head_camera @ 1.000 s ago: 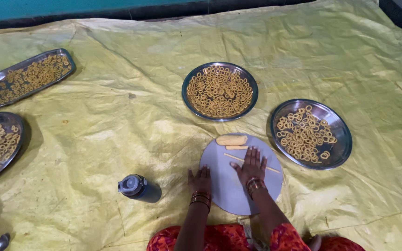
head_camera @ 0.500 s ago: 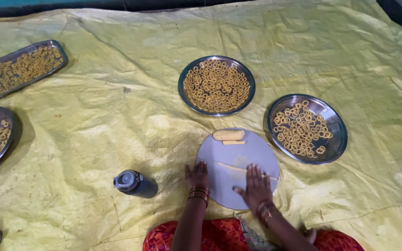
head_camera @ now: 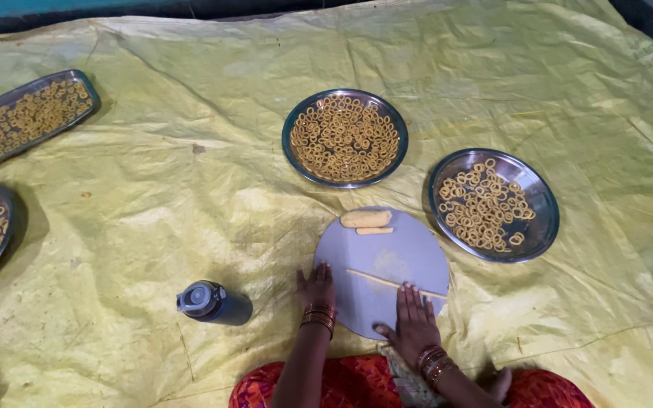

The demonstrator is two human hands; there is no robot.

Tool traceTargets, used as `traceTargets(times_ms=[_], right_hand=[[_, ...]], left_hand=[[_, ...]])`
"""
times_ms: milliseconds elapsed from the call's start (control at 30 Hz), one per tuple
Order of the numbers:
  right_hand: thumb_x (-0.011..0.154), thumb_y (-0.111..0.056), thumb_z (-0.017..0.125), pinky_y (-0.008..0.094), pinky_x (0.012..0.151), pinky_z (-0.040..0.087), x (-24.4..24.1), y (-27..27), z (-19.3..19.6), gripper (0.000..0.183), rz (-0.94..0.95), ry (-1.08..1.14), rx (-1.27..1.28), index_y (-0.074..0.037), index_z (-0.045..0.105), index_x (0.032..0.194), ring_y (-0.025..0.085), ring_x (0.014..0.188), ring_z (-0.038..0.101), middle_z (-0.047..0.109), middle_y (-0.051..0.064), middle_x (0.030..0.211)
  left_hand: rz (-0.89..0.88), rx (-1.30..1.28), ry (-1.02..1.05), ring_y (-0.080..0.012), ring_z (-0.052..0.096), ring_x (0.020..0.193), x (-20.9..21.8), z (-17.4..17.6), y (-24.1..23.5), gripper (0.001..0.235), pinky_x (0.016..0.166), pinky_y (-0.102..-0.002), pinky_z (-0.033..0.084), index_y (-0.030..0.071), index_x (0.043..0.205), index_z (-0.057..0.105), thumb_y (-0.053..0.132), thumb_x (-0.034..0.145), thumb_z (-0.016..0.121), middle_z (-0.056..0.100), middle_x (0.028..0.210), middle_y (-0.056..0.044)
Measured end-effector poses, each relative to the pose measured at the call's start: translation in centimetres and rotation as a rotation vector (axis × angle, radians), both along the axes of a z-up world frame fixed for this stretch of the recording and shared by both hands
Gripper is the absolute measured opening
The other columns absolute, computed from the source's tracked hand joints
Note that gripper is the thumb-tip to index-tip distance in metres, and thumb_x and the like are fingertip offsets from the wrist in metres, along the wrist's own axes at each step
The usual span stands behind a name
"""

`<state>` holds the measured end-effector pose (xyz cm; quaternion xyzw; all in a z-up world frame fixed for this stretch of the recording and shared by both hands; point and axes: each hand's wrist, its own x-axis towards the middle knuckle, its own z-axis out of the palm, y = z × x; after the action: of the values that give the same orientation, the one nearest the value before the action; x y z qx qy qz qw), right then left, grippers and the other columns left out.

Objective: The person rolls a piece of dough into a thin rope on a round board, then joins the ends to form a ring and places it into a metal tray. This process is repeated multiple times.

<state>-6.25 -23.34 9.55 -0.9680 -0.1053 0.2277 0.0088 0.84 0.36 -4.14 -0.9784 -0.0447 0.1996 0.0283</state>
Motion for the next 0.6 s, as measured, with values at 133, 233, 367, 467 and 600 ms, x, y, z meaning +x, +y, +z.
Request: traceTargets(times_ms=[133,233,367,467,600], right_hand=[[0.095,-0.077,0.024,0.05,0.124,-0.005,4.0,-0.9,-1.2,0.104,-0.052,-0.049,0.029,-0.001,-0.005,0.16,0.029,0.157,-0.007,-0.004,0.016,0.17],[0.094,-0.076,0.027,0.051,0.125,-0.003,10.0,-0.7,-1.7,0.103,-0.181,-0.147,0.012,-0.003,0.0,0.161,0.028,0.158,-0.004,0.0,0.014,0.172],[0.094,-0.077,0.03,0.054,0.125,-0.003,10.4,0.0,-1.9,0.105,-0.286,-0.209,0.012,-0.002,0.002,0.161,0.029,0.158,-0.003,0.002,0.015,0.171],[0.093,-0.072,0.034,0.052,0.121,-0.005,5.6,0.4,-0.9,0.106,-0.102,-0.228,-0.071,0.002,-0.001,0.16,0.031,0.155,-0.005,0.0,0.018,0.17],[0.094,-0.08,0.03,0.046,0.126,-0.002,-0.8,0.5,1.7,0.11,-0.053,0.038,-0.019,0.002,-0.003,0.16,0.029,0.158,-0.007,-0.003,0.018,0.171]], left_hand=[[0.025,-0.02,-0.088,-0.0093,0.028,0.154,-0.8,0.9,-0.6,0.053,0.129,-0.061,0.009,0.022,0.162,0.027,0.018,0.109,0.022,0.021,0.172,0.008],[0.006,-0.006,0.051,-0.0093,0.021,0.154,-0.2,3.5,-0.5,0.058,0.125,-0.06,0.007,0.021,0.161,0.021,0.027,0.104,0.03,0.015,0.171,0.009],[-0.009,0.005,0.152,-0.0098,0.017,0.155,-0.4,5.5,-0.4,0.071,0.124,-0.057,0.005,0.02,0.163,0.016,0.036,0.098,0.041,0.012,0.171,0.008],[0.006,-0.002,0.118,-0.0096,0.017,0.156,-0.4,4.6,-0.5,0.065,0.127,-0.057,0.005,0.02,0.163,0.017,0.035,0.102,0.035,0.012,0.172,0.008],[0.044,-0.033,-0.051,-0.0075,0.018,0.155,-0.3,2.1,-0.3,0.054,0.131,-0.057,0.007,0.024,0.161,0.022,0.023,0.107,0.022,0.015,0.173,0.011]])
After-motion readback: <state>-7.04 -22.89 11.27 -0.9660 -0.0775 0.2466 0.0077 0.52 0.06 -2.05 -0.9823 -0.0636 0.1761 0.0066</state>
